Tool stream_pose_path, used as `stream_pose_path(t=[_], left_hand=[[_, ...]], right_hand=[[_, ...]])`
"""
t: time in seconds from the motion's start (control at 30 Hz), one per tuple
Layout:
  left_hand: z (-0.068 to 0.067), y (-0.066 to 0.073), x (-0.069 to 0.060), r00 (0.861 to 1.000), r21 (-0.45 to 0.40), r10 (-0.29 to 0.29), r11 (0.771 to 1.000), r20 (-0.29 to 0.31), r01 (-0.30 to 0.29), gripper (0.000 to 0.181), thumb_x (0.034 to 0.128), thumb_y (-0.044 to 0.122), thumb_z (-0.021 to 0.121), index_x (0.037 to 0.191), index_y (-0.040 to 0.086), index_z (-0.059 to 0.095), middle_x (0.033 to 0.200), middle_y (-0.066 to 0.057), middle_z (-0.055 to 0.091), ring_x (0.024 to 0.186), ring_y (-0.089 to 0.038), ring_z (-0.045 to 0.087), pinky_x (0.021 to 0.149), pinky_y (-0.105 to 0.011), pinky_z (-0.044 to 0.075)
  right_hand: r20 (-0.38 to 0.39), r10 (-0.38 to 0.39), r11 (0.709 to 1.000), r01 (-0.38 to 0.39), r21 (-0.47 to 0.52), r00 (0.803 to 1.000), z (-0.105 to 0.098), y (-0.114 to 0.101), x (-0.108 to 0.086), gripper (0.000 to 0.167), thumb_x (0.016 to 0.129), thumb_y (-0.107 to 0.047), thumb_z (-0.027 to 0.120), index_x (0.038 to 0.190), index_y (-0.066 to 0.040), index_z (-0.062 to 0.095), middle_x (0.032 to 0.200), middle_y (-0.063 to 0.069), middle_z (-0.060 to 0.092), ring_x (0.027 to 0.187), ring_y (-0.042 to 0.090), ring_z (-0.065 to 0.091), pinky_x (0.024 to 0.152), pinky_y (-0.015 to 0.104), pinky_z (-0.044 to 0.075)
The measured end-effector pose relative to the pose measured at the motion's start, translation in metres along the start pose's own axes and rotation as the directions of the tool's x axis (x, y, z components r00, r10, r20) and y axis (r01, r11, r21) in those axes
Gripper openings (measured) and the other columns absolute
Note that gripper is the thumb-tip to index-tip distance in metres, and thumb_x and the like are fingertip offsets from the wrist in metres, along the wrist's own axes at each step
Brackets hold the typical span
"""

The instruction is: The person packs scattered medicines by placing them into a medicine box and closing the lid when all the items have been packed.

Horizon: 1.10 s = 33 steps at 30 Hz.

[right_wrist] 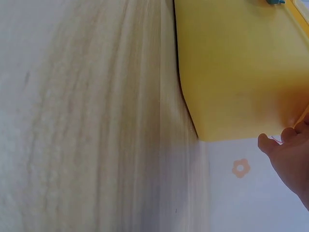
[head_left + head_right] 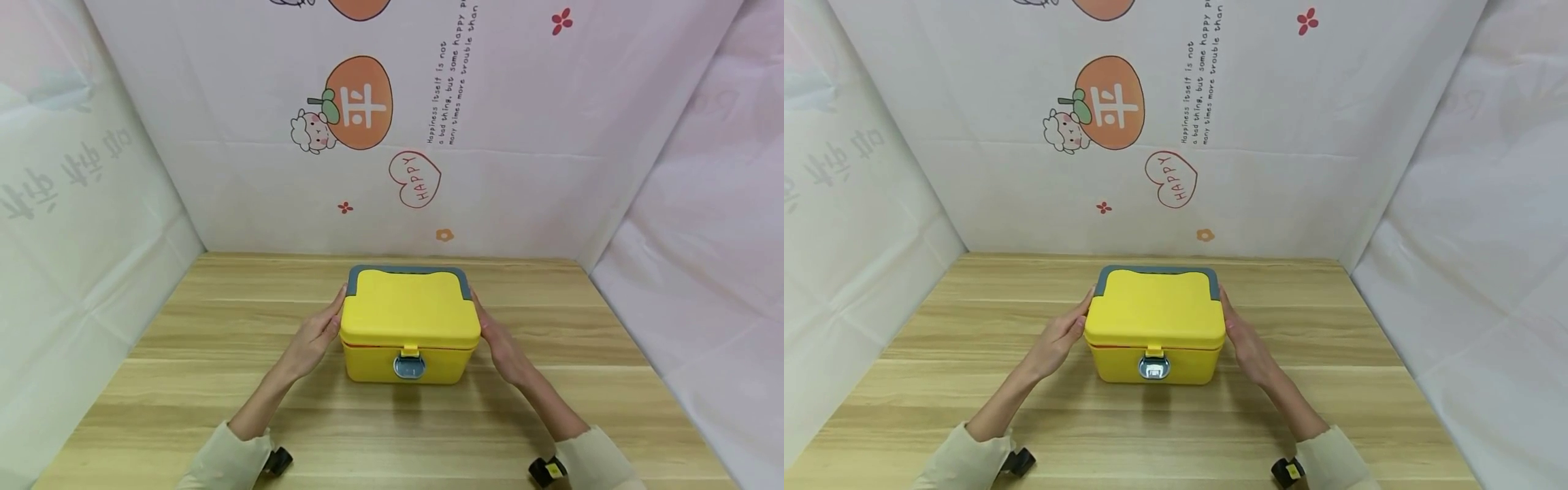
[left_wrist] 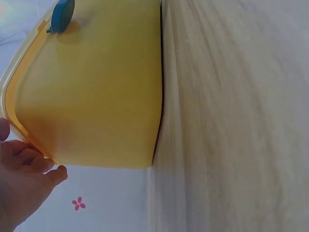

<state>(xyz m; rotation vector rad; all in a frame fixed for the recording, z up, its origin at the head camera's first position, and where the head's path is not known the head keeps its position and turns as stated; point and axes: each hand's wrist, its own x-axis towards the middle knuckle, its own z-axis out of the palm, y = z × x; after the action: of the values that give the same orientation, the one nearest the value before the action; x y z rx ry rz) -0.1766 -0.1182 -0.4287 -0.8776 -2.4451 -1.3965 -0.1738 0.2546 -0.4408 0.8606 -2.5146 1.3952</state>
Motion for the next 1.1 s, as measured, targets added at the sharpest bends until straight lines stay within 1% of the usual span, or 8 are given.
stream_pose_path(t=[0.23, 0.3, 0.43, 0.53, 0.7, 0.87, 0.97, 1.1], left_hand=[[0.001, -0.003, 0.000, 1.000, 0.019, -0.013, 1.000, 0.000, 0.013, 0.051, 0.1076, 0.012, 0.038, 0.157, 0.006, 0.025, 0.159, -0.017, 0.031, 0.144, -0.035, 0.036, 0.116, -0.052, 0.031], [0.001, -0.003, 0.000, 1.000, 0.018, -0.005, 1.000, -0.001, 0.005, 0.051, 0.1074, 0.011, 0.038, 0.157, 0.005, 0.025, 0.159, -0.017, 0.031, 0.145, -0.035, 0.036, 0.116, -0.052, 0.031], [0.002, -0.005, 0.001, 1.000, 0.017, 0.006, 1.000, 0.000, -0.006, 0.052, 0.1070, 0.010, 0.038, 0.157, 0.005, 0.025, 0.159, -0.018, 0.030, 0.145, -0.036, 0.035, 0.116, -0.052, 0.030], [0.003, -0.006, 0.000, 1.000, 0.016, 0.012, 1.000, 0.007, -0.013, 0.052, 0.1071, 0.009, 0.038, 0.157, 0.004, 0.024, 0.160, -0.019, 0.029, 0.145, -0.037, 0.035, 0.116, -0.053, 0.031], [0.002, -0.005, -0.001, 0.999, 0.038, 0.025, 0.999, 0.026, -0.026, 0.053, 0.1081, 0.015, 0.038, 0.158, 0.005, 0.022, 0.160, -0.021, 0.029, 0.141, -0.041, 0.041, 0.113, -0.056, 0.034], [-0.001, -0.005, 0.000, 0.999, 0.047, 0.012, 0.999, 0.053, -0.014, 0.054, 0.1091, 0.024, 0.037, 0.159, 0.010, 0.022, 0.160, -0.019, 0.029, 0.139, -0.042, 0.044, 0.111, -0.058, 0.037], [-0.005, -0.005, 0.001, 0.997, 0.044, -0.003, 0.999, 0.075, 0.000, 0.054, 0.1087, 0.025, 0.038, 0.159, 0.012, 0.022, 0.161, -0.017, 0.030, 0.139, -0.042, 0.044, 0.112, -0.060, 0.036], [-0.011, -0.004, 0.001, 0.996, 0.079, -0.025, 0.997, 0.085, 0.019, 0.055, 0.1080, 0.028, 0.039, 0.159, 0.015, 0.024, 0.162, -0.014, 0.030, 0.141, -0.040, 0.043, 0.114, -0.060, 0.032]], right_hand=[[0.015, -0.021, 1.000, 0.022, -0.021, 1.000, 0.000, 0.004, 0.000, 0.052, 0.110, -0.020, 0.012, 0.161, -0.018, 0.004, 0.168, 0.010, 0.011, 0.151, 0.011, 0.017, 0.111, 0.014, 0.028], [0.018, -0.023, 0.999, 0.023, -0.039, 1.000, -0.001, 0.003, 0.000, 0.052, 0.110, -0.021, 0.012, 0.161, -0.017, 0.003, 0.168, 0.011, 0.011, 0.152, 0.017, 0.018, 0.113, 0.018, 0.028], [0.020, -0.007, 0.998, 0.008, -0.064, 1.000, 0.000, 0.004, 0.001, 0.052, 0.110, -0.021, 0.013, 0.161, -0.018, 0.003, 0.168, 0.011, 0.012, 0.151, 0.032, 0.020, 0.116, 0.033, 0.031], [0.020, 0.002, 0.997, 0.000, -0.071, 1.000, 0.000, 0.005, 0.001, 0.052, 0.110, -0.020, 0.014, 0.161, -0.018, 0.004, 0.167, 0.012, 0.013, 0.150, 0.037, 0.022, 0.116, 0.036, 0.031], [0.015, -0.007, 0.998, 0.008, -0.064, 1.000, 0.001, 0.007, 0.000, 0.052, 0.110, -0.018, 0.014, 0.161, -0.016, 0.004, 0.167, 0.014, 0.012, 0.150, 0.035, 0.021, 0.114, 0.021, 0.028], [0.024, -0.005, 0.999, 0.006, -0.038, 1.000, -0.001, 0.006, -0.001, 0.053, 0.110, -0.020, 0.014, 0.161, -0.017, 0.003, 0.168, 0.012, 0.009, 0.152, 0.034, 0.016, 0.113, 0.013, 0.019], [0.026, 0.008, 0.999, -0.006, -0.053, 1.000, -0.003, 0.006, -0.001, 0.053, 0.110, -0.022, 0.014, 0.162, -0.019, 0.003, 0.168, 0.010, 0.009, 0.153, 0.037, 0.014, 0.119, 0.021, 0.014], [0.024, 0.039, 0.996, -0.037, -0.083, 0.999, -0.007, 0.005, 0.001, 0.052, 0.110, -0.023, 0.016, 0.162, -0.020, 0.006, 0.168, 0.013, 0.012, 0.152, 0.042, 0.016, 0.123, 0.053, 0.015]])
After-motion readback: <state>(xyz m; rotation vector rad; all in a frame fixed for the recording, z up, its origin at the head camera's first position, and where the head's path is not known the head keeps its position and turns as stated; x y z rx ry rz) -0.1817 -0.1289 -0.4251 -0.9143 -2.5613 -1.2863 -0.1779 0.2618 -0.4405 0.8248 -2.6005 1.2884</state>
